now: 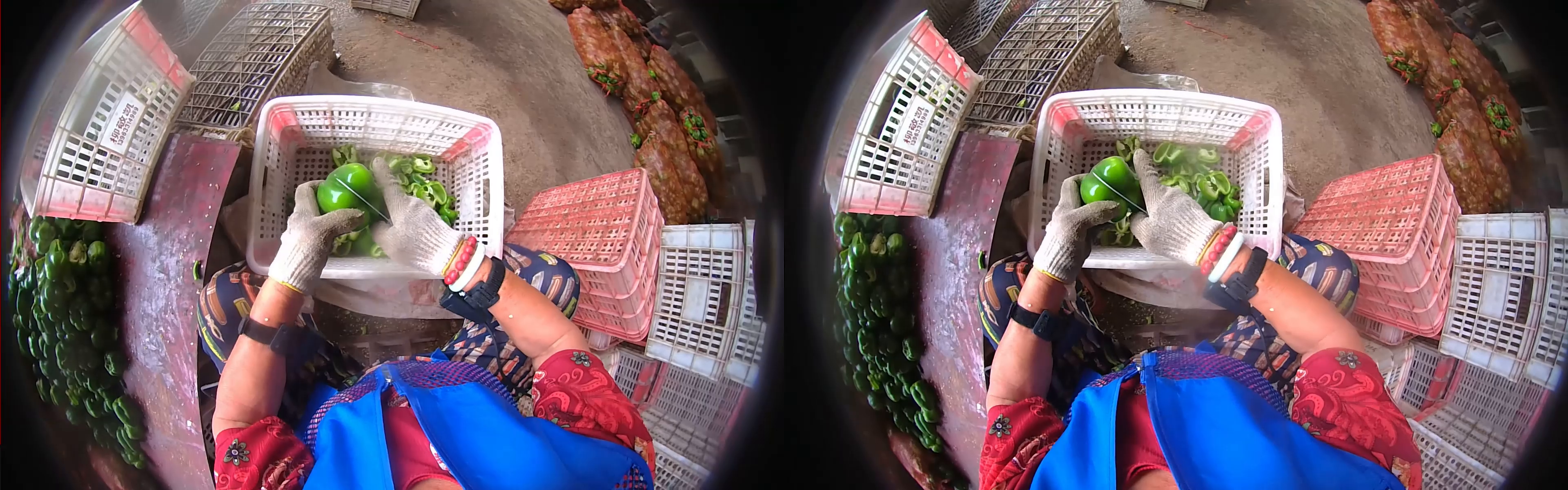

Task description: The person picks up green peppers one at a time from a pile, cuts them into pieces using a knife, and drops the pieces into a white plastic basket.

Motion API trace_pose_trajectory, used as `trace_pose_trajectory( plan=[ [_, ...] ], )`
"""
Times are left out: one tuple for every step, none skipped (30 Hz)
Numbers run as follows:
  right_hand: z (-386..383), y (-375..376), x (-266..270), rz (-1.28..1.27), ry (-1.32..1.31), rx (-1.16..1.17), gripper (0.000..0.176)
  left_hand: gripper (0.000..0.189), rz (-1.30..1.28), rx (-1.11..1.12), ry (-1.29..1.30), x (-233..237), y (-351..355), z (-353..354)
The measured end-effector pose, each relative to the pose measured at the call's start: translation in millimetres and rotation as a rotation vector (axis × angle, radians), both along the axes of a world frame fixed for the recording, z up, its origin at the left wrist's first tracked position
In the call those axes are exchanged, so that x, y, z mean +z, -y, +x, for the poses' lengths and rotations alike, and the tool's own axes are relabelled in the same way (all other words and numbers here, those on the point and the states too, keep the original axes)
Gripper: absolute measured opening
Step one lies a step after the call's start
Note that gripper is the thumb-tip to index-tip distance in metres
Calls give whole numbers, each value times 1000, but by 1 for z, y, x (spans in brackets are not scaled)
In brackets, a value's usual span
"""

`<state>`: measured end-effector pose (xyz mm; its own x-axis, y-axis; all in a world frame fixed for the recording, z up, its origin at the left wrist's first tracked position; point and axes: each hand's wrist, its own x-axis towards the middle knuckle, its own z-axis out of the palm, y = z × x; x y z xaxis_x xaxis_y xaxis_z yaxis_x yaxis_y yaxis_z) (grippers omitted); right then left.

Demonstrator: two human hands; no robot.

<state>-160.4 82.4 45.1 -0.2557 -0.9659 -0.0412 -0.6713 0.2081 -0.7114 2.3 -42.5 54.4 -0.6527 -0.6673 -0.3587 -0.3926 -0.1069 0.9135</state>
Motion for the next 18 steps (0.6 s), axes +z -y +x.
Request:
trace_pose_trajectory(
  plan=[
    [0, 2, -8, -33, 3, 4, 96, 56, 54, 41, -17, 0, 0, 0],
    [1, 2, -13, -17, 29, -13, 94, 56, 106, 83, -35, -2, -1, -1],
    [1, 2, -18, -2, 54, -30, 92, 57, 158, 123, -52, -3, 0, -1],
    [4, 4, -14, 64, 100, -69, 89, 57, 87, 125, -22, -4, 0, -1],
    [7, 5, -12, 131, 147, -107, 87, 57, 17, 129, 6, -7, -1, -2],
    [8, 5, -16, 100, 114, -97, 87, 57, -51, 134, 33, -7, -1, -3],
    [8, 5, -26, 69, 79, -87, 88, 64, -92, 145, 34, -7, -1, -3],
    [8, 4, -44, 61, 43, -72, 88, 70, -132, 153, 35, -6, -2, -2],
    [8, 4, -61, 52, 6, -59, 89, 77, -173, 162, 36, -6, -3, -2],
    [6, 5, -88, 65, -33, -37, 88, 75, -178, 160, 56, -6, -6, -3],
    [6, 5, -92, 68, -38, -32, 88, 73, -185, 158, 76, -5, -8, -5],
    [5, 6, -95, 72, -44, -27, 88, 71, -193, 154, 97, -4, -10, -6],
    [5, 6, -90, 76, -54, -20, 85, 68, -31, 158, 16, -3, -10, -5],
    [5, 5, -86, 80, -44, -10, 81, 66, 132, 161, -64, -1, -10, -4],
    [4, 5, -81, 79, -26, -4, 78, 63, 295, 165, -143, 1, -10, -4],
    [3, 4, -74, 77, -10, 5, 75, 61, 364, 168, -192, 3, -12, -4],
    [3, 3, -69, 77, 5, 11, 72, 59, 433, 170, -242, 5, -13, -6],
    [3, 3, -65, 76, 17, 16, 69, 57, 501, 171, -293, 6, -14, -7]
  ],
)
